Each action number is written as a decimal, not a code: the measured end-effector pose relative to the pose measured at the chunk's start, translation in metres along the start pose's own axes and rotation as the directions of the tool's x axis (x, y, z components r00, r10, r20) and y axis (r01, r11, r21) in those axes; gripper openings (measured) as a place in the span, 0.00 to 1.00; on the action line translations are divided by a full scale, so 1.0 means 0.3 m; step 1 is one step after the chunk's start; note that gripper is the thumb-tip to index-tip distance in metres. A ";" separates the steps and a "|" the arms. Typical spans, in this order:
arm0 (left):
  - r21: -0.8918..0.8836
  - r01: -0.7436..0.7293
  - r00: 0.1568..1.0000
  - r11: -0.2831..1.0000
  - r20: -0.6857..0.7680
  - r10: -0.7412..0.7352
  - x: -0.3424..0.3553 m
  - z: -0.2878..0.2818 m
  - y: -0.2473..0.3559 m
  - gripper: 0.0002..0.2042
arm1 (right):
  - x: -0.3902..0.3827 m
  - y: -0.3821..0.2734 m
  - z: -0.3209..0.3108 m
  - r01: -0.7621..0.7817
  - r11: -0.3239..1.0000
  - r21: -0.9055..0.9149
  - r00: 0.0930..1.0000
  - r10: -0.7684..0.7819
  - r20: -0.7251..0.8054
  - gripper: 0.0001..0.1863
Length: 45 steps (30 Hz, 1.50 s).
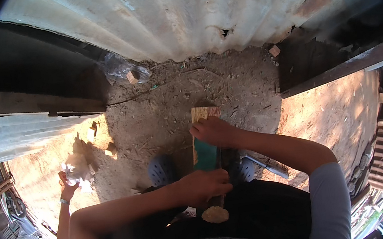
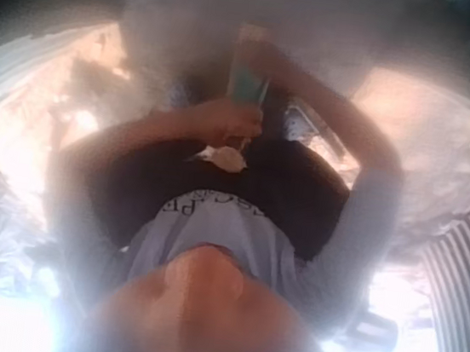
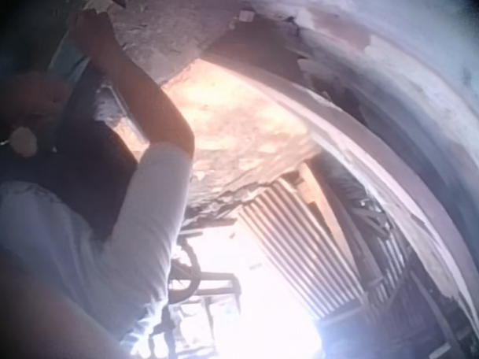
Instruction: The person sits on the ground and uses a chisel and hammer to carve a small round wooden object placed on a green board. They repeatedly strike the chisel to shape the wood, occasionally pausing to adjust the object or clear debris.
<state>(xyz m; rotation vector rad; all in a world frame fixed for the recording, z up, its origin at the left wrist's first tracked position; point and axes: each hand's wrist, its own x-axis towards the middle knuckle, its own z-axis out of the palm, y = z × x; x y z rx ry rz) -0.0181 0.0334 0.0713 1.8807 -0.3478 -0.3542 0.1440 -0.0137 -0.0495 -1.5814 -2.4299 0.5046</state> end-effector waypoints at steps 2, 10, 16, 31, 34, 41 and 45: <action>0.015 -0.015 1.000 1.000 0.007 0.015 -0.003 0.017 -0.006 0.19 | -0.002 0.081 -0.001 -0.089 0.994 -0.058 0.992 0.083 -0.099 0.10; 0.037 -0.003 1.000 0.999 0.003 0.003 -0.028 0.052 -0.026 0.16 | 0.034 0.065 -0.015 -0.037 0.996 -0.076 0.995 0.030 -0.091 0.10; 0.045 0.000 0.999 0.999 0.036 -0.002 -0.022 0.029 -0.007 0.12 | 0.056 0.214 -0.014 -0.180 0.982 -0.065 0.981 0.173 -0.091 0.09; -0.057 0.019 0.999 0.998 -0.048 -0.022 -0.011 -0.006 -0.027 0.18 | 0.117 0.288 -0.076 -0.248 0.951 -0.187 0.967 0.231 -0.110 0.07; -0.035 -0.002 0.997 0.999 -0.071 0.000 -0.007 0.001 -0.035 0.18 | 0.127 0.103 -0.023 -0.118 0.992 -0.035 0.989 0.115 -0.097 0.07; -0.034 -0.001 0.997 0.999 -0.083 -0.002 0.014 -0.021 -0.011 0.09 | 0.109 0.226 0.006 -0.141 0.986 -0.087 0.969 0.119 -0.217 0.06; -0.047 0.018 0.999 0.999 -0.045 -0.020 0.004 -0.011 -0.025 0.19 | 0.135 0.221 -0.034 -0.157 0.984 -0.078 0.974 0.141 -0.179 0.06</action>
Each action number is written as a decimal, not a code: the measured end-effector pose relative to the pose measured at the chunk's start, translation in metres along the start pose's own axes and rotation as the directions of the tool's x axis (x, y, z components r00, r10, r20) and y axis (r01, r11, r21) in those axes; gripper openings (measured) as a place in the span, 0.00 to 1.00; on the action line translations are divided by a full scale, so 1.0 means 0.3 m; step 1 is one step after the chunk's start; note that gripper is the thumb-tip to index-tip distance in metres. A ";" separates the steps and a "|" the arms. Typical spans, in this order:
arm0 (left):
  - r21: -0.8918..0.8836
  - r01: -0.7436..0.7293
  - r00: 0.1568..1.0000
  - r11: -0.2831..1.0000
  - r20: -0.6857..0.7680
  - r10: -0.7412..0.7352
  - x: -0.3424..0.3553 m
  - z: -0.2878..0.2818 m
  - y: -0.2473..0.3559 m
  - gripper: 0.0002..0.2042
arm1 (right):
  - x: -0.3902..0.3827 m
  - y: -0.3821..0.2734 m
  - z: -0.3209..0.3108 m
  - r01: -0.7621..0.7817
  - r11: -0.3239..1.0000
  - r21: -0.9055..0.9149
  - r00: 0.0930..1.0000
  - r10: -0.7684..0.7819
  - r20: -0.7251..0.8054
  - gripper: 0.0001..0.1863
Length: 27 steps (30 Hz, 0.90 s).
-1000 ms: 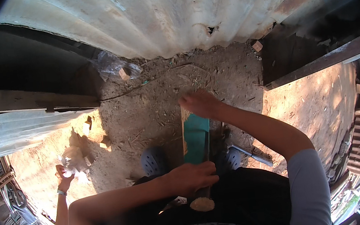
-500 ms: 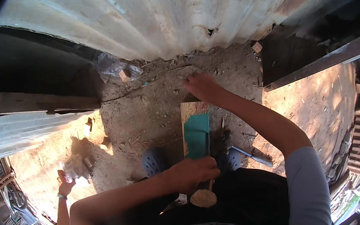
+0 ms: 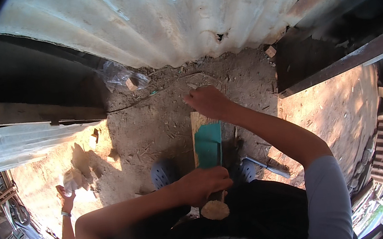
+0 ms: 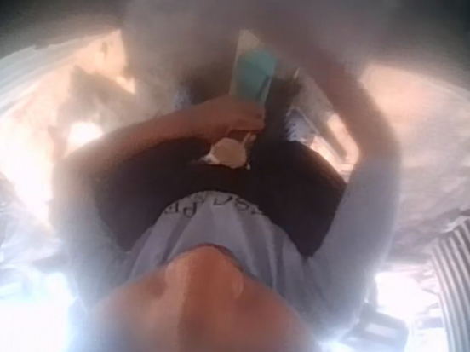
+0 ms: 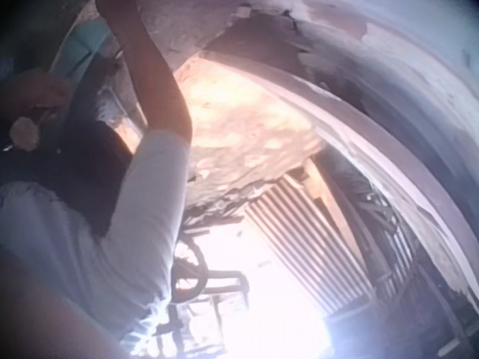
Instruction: The person sits on the ground and uses a chisel and hammer to carve a small round wooden object placed on a green board. They repeatedly strike the chisel to shape the wood, occasionally pausing to adjust the object or clear debris.
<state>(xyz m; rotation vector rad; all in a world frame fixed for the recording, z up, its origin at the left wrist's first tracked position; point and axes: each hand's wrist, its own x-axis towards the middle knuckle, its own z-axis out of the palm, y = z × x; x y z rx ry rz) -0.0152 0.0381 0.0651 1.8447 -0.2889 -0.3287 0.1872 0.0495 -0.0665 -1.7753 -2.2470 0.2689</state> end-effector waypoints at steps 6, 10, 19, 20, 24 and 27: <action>0.027 -0.032 0.999 0.999 -0.011 0.032 0.007 -0.001 0.020 0.20 | -0.033 -0.102 0.081 0.149 0.989 0.001 0.988 -0.149 0.047 0.06; 0.017 -0.033 0.999 0.999 0.004 0.033 0.015 -0.007 0.010 0.19 | 0.028 0.066 -0.006 -0.030 0.992 -0.121 1.000 0.030 0.003 0.06; 0.005 -0.008 1.000 1.000 -0.002 0.008 0.008 0.009 0.015 0.17 | -0.004 -0.041 0.046 0.051 0.998 -0.030 0.996 -0.048 0.075 0.05; 0.004 -0.007 1.000 1.000 0.019 0.007 0.018 -0.001 0.019 0.17 | -0.001 0.058 0.021 0.005 0.997 -0.078 0.997 0.001 0.078 0.05; 0.050 -0.026 0.999 0.998 -0.028 0.028 -0.008 0.014 0.001 0.18 | 0.020 0.033 -0.084 -0.045 0.998 -0.035 0.996 0.043 -0.078 0.06; -0.003 -0.059 0.998 0.998 -0.026 0.059 -0.003 0.010 0.006 0.18 | -0.047 -0.140 0.028 0.100 0.990 0.095 0.994 -0.103 0.022 0.08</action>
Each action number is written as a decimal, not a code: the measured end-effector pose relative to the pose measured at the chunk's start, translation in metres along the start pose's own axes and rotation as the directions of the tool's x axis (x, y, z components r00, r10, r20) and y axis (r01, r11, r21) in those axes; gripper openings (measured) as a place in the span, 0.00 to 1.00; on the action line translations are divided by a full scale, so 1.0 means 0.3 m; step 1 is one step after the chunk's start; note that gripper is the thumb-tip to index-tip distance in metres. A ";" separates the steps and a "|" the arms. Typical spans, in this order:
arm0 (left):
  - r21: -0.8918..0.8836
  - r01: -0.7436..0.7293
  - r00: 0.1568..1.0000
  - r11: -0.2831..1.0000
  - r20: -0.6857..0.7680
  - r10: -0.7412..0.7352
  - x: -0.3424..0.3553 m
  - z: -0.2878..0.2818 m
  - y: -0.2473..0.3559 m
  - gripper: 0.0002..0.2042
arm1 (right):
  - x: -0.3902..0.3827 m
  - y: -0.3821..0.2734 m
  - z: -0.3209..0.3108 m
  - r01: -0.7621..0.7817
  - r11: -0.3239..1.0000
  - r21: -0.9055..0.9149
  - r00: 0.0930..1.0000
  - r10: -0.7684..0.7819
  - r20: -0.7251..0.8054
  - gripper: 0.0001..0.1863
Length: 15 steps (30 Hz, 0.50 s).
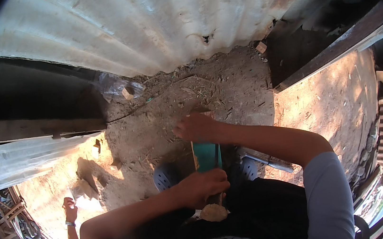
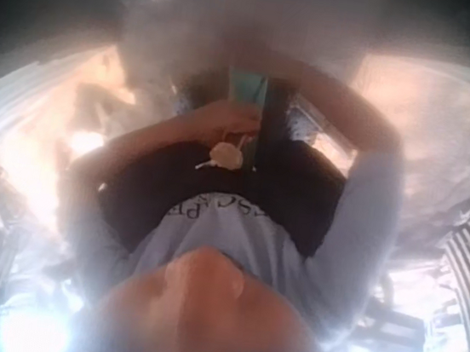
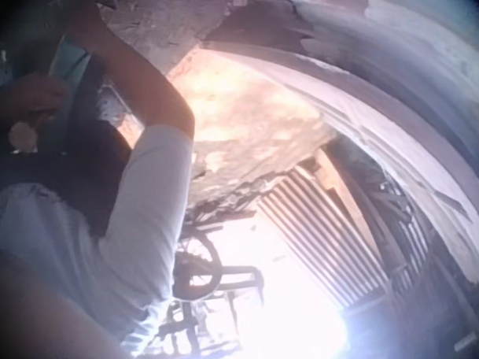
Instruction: The person sits on the ground and uses a chisel and hammer to carve a small round wooden object placed on a green board. They repeatedly strike the chisel to shape the wood, occasionally pausing to adjust the object or clear debris.
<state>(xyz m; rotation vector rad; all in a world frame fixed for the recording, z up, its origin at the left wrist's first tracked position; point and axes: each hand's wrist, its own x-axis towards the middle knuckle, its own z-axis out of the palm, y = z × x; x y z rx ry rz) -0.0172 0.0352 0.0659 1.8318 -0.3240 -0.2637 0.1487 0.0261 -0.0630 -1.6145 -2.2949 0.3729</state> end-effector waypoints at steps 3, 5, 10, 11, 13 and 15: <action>0.053 0.007 1.000 0.999 0.029 -0.008 0.001 0.012 0.005 0.18 | -0.044 -0.044 -0.003 0.069 0.997 -0.030 0.994 -0.066 0.088 0.09; 0.059 0.005 0.999 0.998 0.054 -0.008 0.010 0.004 0.009 0.18 | -0.085 0.117 -0.038 -0.067 0.985 -0.160 0.998 0.067 -0.006 0.09; 0.066 0.004 0.999 0.998 0.042 -0.007 0.003 0.013 -0.008 0.18 | -0.061 0.111 -0.109 -0.162 0.984 -0.078 0.986 0.158 -0.055 0.10; 0.065 0.014 0.999 0.998 0.048 -0.017 0.003 0.012 -0.005 0.18 | -0.073 0.054 -0.091 -0.115 0.992 -0.047 0.991 0.111 -0.075 0.10; 0.068 0.017 0.998 0.998 0.056 -0.021 0.008 0.000 0.005 0.19 | -0.111 -0.023 -0.059 0.007 0.998 -0.065 0.991 0.002 0.131 0.09; 0.062 0.008 0.998 0.998 0.059 -0.012 0.016 -0.005 0.017 0.19 | -0.147 0.009 -0.033 0.005 0.997 -0.076 0.993 0.004 0.121 0.09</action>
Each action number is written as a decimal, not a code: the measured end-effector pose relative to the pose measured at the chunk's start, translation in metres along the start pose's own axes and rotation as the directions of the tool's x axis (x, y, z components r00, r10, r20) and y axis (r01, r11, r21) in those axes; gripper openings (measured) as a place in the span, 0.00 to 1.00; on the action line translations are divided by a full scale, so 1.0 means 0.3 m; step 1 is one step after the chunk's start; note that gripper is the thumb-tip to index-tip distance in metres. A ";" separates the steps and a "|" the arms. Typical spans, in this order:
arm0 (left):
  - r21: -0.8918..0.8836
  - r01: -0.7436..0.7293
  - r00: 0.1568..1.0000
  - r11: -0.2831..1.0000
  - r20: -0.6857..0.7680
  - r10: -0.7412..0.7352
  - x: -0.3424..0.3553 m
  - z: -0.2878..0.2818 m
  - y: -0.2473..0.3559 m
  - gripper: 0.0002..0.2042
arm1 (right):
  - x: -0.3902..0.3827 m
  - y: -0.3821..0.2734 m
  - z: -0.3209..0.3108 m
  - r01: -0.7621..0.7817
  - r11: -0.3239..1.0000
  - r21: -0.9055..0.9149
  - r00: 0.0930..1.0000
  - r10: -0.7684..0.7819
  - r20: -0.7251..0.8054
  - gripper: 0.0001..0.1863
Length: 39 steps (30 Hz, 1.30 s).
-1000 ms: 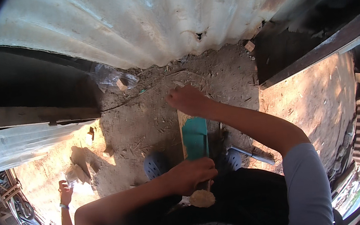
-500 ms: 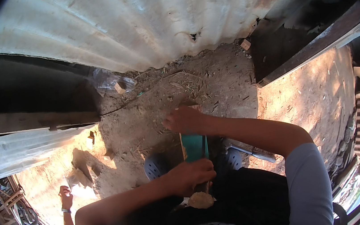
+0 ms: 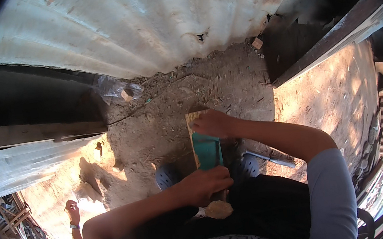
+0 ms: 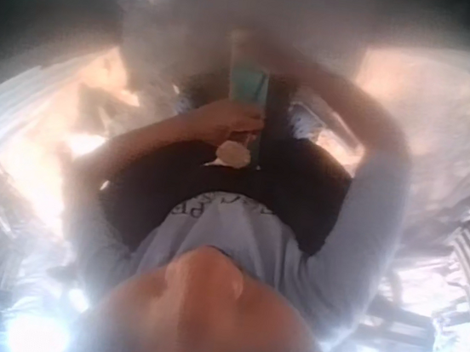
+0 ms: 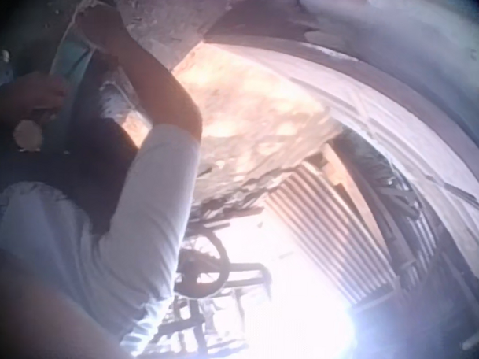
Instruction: The person sits on the ground and uses a chisel and hammer to carve a small round wooden object placed on a green board. They repeatedly strike the chisel to shape the wood, occasionally pausing to adjust the object or clear debris.
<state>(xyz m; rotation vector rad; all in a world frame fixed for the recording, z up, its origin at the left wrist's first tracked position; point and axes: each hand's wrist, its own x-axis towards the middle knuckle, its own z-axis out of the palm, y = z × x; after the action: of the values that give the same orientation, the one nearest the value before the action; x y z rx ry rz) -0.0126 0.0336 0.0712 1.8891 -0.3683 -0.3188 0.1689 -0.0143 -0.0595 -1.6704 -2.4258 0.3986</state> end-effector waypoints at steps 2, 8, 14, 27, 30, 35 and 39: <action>0.012 0.010 1.000 1.000 -0.025 -0.010 0.005 -0.007 0.009 0.11 | -0.030 0.181 -0.018 -0.179 0.983 -0.050 0.984 0.177 -0.031 0.09; 0.008 -0.003 1.000 1.000 0.022 0.003 0.004 0.015 -0.015 0.15 | -0.046 0.167 -0.015 -0.260 0.961 0.092 0.948 0.272 -0.167 0.09; 0.007 -0.015 1.000 1.000 0.012 0.015 0.009 0.000 0.006 0.09 | -0.122 0.211 -0.010 -0.317 0.944 -0.090 0.942 0.325 0.089 0.08; 0.020 -0.013 0.998 1.000 0.064 0.012 0.005 -0.006 0.008 0.12 | -0.073 0.209 -0.046 -0.290 0.957 -0.023 0.956 0.291 0.048 0.06; 0.020 -0.002 0.994 1.000 0.112 0.000 -0.005 0.006 -0.009 0.19 | -0.048 0.244 -0.141 -0.344 0.934 -0.101 0.938 0.346 0.003 0.08; 0.044 0.008 0.992 0.999 0.127 -0.014 -0.008 0.000 -0.003 0.19 | 0.024 -0.065 -0.032 0.083 0.955 0.284 0.986 -0.120 0.113 0.10; 0.056 0.037 0.987 0.998 0.155 -0.045 -0.006 0.003 0.001 0.18 | -0.012 0.153 -0.038 -0.182 0.983 -0.025 0.980 0.183 0.076 0.10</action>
<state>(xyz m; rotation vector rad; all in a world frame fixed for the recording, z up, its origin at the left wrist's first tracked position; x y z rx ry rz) -0.0145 0.0336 0.0712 1.9315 -0.4474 -0.4903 0.2143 -0.0008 -0.0628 -1.9280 -2.3424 0.4767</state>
